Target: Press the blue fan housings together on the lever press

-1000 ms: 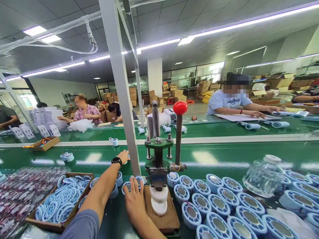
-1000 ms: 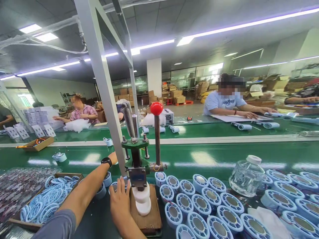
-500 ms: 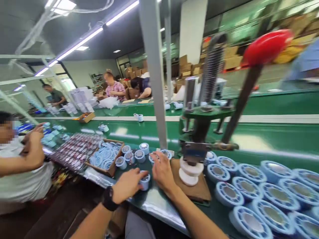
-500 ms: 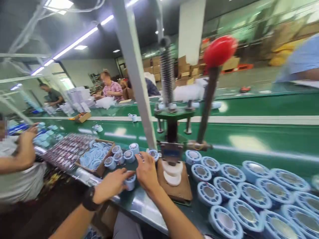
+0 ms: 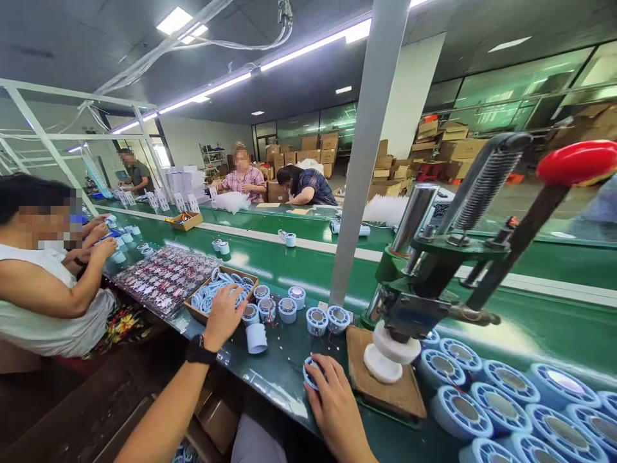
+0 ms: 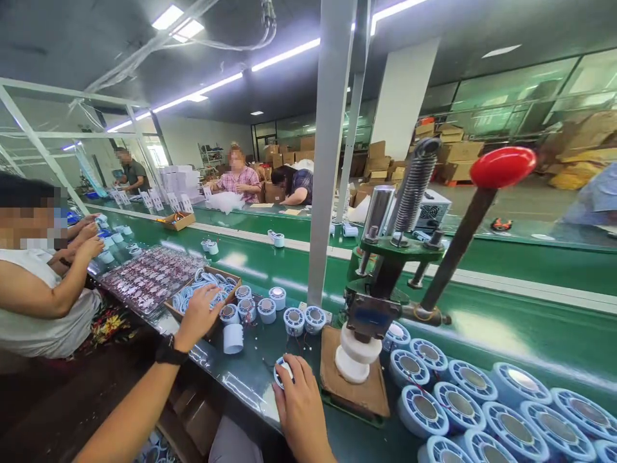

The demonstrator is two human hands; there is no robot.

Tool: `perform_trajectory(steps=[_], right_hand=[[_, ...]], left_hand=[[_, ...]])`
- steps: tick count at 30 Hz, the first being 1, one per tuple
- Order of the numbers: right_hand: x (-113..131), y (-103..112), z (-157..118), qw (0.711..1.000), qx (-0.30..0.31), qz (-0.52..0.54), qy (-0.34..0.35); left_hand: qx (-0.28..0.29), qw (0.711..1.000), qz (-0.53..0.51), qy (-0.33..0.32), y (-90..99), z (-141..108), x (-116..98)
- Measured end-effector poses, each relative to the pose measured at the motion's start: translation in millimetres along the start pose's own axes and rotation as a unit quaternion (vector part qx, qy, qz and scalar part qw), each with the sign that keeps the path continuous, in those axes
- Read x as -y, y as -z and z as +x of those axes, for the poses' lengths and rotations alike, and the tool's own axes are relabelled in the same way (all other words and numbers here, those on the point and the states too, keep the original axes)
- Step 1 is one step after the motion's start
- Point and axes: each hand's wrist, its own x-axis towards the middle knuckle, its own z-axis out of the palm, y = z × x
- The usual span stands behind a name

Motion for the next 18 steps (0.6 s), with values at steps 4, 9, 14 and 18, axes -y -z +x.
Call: perform_trajectory(steps=[4, 9, 14, 18], right_hand=[[-1.5, 22.0, -24.7, 0.998, -0.050, 0.029, -0.020], [-6.8, 38.8, -47.0, 0.997, -0.058, 0.040, -0.043], [-7.8, 41.2, -51.4, 0.994, -0.049, 0.062, -0.071], [-6.2, 44.8, -47.8, 0.994, -0.040, 0.072, -0.072]], left_hand=[[-0.009, 1.000, 0.009, -0.011, -7.6, 4.7, 14.1], [-0.147, 0.989, 0.016, 0.003, -1.9, -55.3, -22.2], [-0.072, 0.993, 0.023, 0.096, -11.1, -112.1, -48.3], [0.012, 0.988, -0.030, 0.148, -23.2, -106.0, -55.0]])
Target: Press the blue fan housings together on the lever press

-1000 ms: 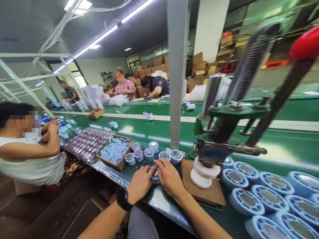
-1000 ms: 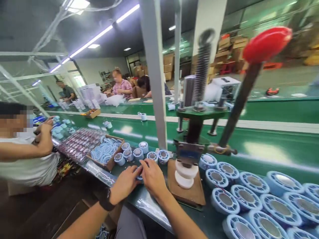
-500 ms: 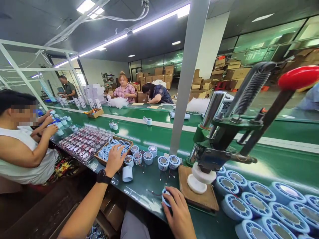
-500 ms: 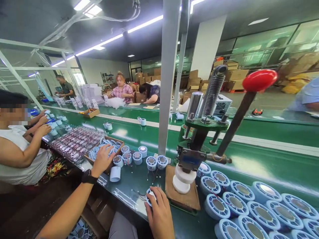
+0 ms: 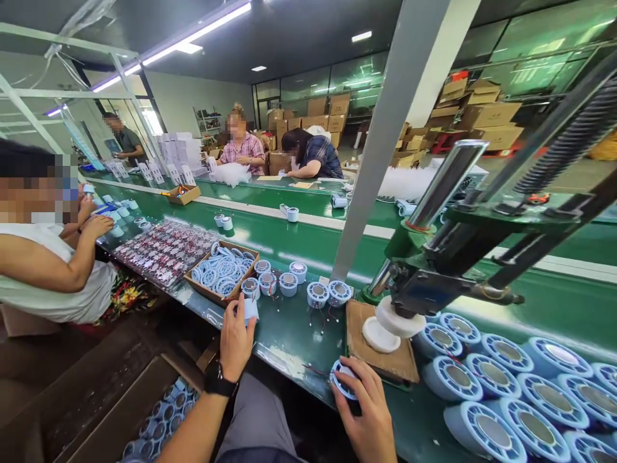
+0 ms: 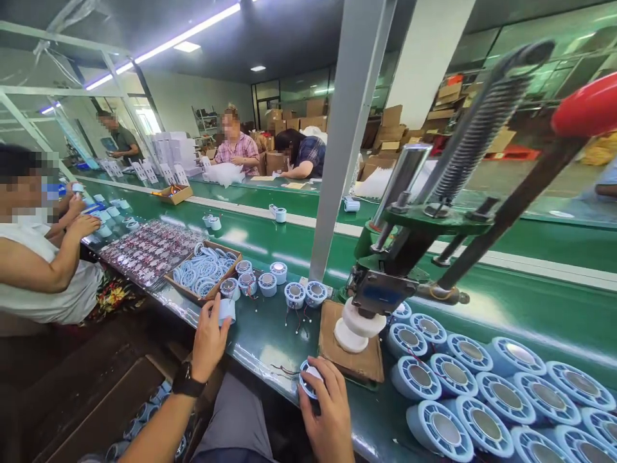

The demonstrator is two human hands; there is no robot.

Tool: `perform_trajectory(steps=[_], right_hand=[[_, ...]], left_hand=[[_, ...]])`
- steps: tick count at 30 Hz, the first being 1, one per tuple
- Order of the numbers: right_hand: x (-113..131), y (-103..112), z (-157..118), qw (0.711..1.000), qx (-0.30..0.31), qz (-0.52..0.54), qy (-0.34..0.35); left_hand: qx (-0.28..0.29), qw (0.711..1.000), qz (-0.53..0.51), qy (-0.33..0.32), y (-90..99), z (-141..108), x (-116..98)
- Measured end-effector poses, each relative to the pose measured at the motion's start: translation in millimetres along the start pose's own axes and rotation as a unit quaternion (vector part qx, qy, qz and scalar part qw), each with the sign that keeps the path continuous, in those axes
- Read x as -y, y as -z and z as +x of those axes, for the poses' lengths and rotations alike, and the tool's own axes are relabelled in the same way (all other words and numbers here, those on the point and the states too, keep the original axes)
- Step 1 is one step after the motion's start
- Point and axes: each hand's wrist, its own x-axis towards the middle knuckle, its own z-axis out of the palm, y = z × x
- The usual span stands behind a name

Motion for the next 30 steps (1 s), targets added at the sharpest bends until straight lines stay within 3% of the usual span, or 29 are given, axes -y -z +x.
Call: perform_trajectory(steps=[4, 10, 13, 16, 19, 23, 26, 30], right_hand=[[1.2, 5.5, 0.9, 1.000, 0.009, -0.001, 0.015], [-6.5, 8.9, -6.8, 0.999, 0.017, -0.025, 0.037], [-16.8, 14.4, -15.3, 0.996, 0.037, -0.056, 0.055], [-27.1, 24.8, -23.8, 0.991, 0.055, -0.102, 0.059], [-30.4, 37.1, -26.3, 0.991, 0.051, -0.112, 0.046], [-24.0, 49.7, -20.7, 0.996, 0.040, -0.081, 0.027], [-18.0, 55.0, -17.0, 0.998, 0.031, -0.060, -0.014], [-13.9, 58.5, -19.2, 0.997, 0.013, -0.029, -0.064]], left_hand=[[0.045, 0.998, -0.034, 0.033, 0.0, 11.2, -9.2], [0.008, 0.993, -0.089, -0.079, -5.9, 0.4, -13.7], [-0.001, 0.990, -0.078, -0.118, 0.0, 9.6, -7.6], [-0.014, 0.988, -0.061, -0.138, 21.5, 46.7, 11.1], [0.008, 0.997, 0.004, -0.083, 44.6, 105.4, 39.7], [0.057, 0.996, 0.020, -0.059, 50.8, 170.4, 72.0], [0.080, 0.995, 0.006, -0.055, 46.9, 192.5, 83.2], [0.050, 0.998, -0.016, -0.038, 48.8, 198.5, 77.8]])
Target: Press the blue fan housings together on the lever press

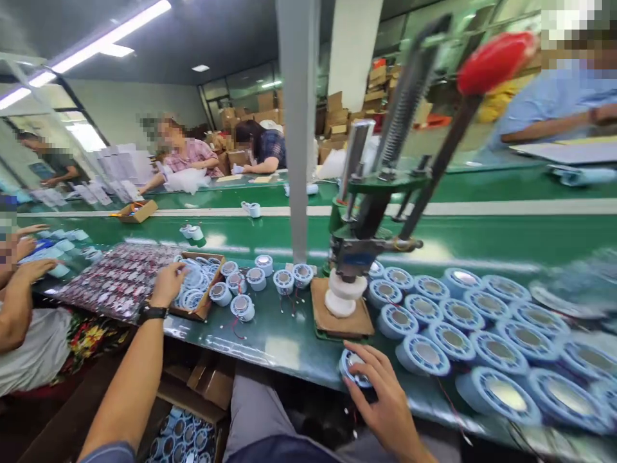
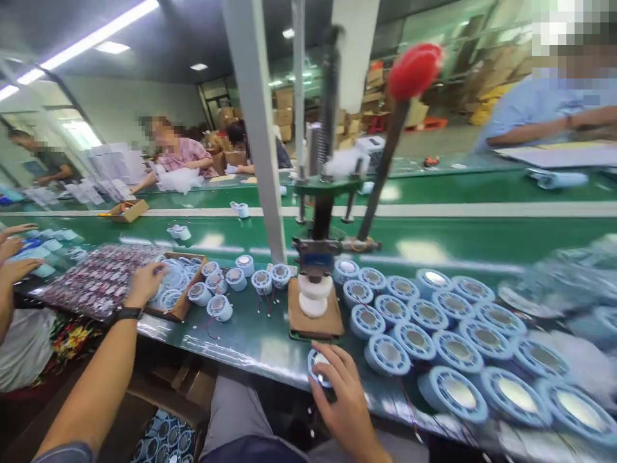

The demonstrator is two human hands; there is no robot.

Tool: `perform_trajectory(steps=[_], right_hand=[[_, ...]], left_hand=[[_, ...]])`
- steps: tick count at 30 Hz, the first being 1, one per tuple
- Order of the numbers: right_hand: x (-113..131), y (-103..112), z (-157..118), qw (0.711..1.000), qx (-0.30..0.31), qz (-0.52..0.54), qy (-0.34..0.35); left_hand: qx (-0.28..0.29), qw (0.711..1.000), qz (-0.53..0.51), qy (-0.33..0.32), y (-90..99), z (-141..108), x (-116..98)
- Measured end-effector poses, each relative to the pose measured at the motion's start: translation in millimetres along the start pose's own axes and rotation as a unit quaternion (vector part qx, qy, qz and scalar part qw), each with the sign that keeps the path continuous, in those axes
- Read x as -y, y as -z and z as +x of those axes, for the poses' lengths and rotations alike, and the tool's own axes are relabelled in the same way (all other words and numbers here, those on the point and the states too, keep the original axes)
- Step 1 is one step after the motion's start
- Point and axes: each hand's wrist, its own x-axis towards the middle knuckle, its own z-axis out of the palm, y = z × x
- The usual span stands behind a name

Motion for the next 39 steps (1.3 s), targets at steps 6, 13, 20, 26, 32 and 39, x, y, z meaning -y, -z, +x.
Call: perform_trajectory(steps=[6, 13, 20, 26, 32, 39], right_hand=[[2.2, -3.1, -6.9, 0.996, -0.022, 0.020, -0.090], [10.5, -7.7, -8.1, 0.989, -0.027, 0.024, -0.145], [12.6, -15.2, -14.9, 0.987, -0.026, 0.024, -0.159], [26.1, -50.3, -6.2, 0.986, -0.015, 0.060, -0.156], [30.8, -69.6, 0.6, 0.984, -0.032, 0.078, -0.155], [28.7, -67.2, -0.6, 0.984, -0.024, 0.078, -0.155]], left_hand=[[-0.079, 0.980, -0.112, -0.141, -33.8, -85.0, -92.7], [0.157, 0.935, -0.180, -0.263, -91.4, -210.2, -177.7], [0.258, 0.913, -0.172, -0.265, -100.2, -194.5, -186.8], [0.196, 0.923, -0.266, -0.197, -87.5, -196.8, -209.6], [0.184, 0.933, -0.224, -0.214, -83.1, -204.0, -218.4], [0.226, 0.927, -0.223, -0.198, -78.6, -196.7, -224.2]])
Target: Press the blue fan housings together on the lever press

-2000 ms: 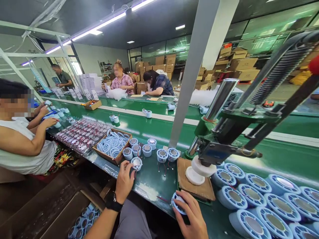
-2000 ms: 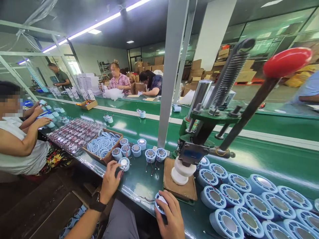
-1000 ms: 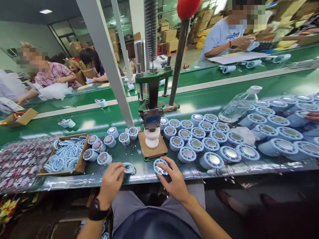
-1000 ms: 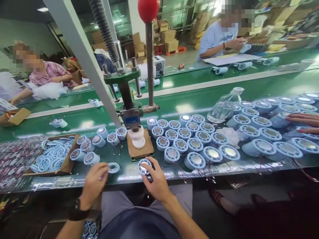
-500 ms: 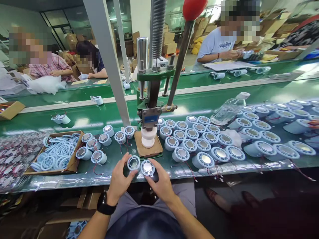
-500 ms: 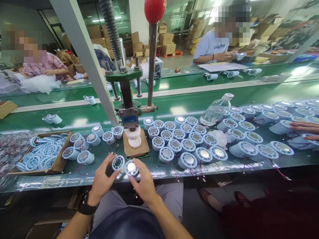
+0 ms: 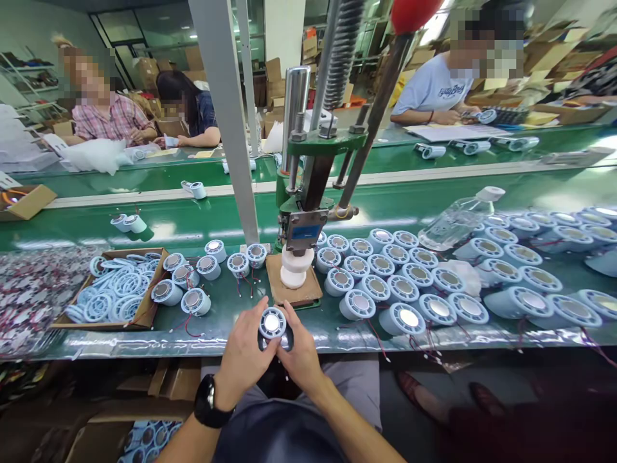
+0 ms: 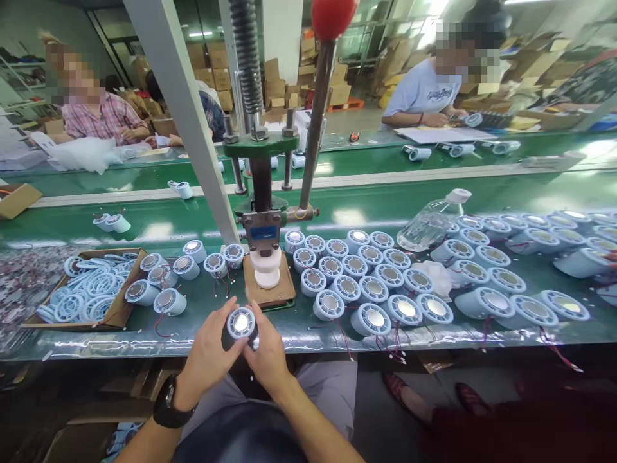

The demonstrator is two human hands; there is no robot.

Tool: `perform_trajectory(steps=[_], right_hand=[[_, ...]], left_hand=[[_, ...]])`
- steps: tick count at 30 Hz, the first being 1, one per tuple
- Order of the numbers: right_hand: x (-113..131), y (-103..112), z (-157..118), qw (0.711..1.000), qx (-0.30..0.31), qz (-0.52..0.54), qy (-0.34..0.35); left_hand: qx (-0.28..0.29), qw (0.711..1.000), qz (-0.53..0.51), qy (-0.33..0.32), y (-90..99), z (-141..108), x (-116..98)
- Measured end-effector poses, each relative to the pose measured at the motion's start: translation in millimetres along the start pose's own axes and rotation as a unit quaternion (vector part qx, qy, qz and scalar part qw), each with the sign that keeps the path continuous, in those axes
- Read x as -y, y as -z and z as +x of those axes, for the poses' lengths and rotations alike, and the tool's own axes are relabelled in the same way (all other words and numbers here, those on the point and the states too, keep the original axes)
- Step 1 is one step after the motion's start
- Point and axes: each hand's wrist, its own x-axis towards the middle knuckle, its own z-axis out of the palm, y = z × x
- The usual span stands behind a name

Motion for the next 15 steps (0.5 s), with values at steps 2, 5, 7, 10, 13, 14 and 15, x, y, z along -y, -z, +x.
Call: perform_trajectory(steps=[2, 5, 7, 10, 13, 14, 15], right_hand=[[0.4, -0.1, 0.1, 1.000, 0.000, 0.006, -0.007], [1.7, 0.9, 1.0, 1.000, 0.004, 0.020, -0.018], [2.7, 2.2, 2.2, 0.999, 0.014, 0.032, -0.030], [2.6, 2.9, 3.5, 0.998, 0.037, 0.035, -0.047], [-1.0, 3.8, 3.5, 0.997, 0.066, 0.001, -0.025], [-2.2, 6.1, 4.2, 0.996, 0.081, -0.016, -0.012], [-2.5, 10.5, 6.1, 0.994, 0.103, -0.035, 0.002]], left_hand=[[0.013, 1.000, -0.004, 0.011, 2.1, 2.3, -3.0], [0.015, 1.000, -0.019, 0.015, 1.7, 3.4, -6.1], [0.010, 0.999, -0.029, 0.015, 0.1, 2.6, -6.7], [-0.002, 0.999, -0.045, 0.019, -2.7, 0.1, -5.3], [-0.015, 0.998, -0.061, 0.029, -9.2, -3.7, -2.4], [-0.020, 0.997, -0.067, 0.035, -13.0, -5.3, -1.5], [-0.026, 0.996, -0.071, 0.042, -17.7, -6.9, -0.7]])
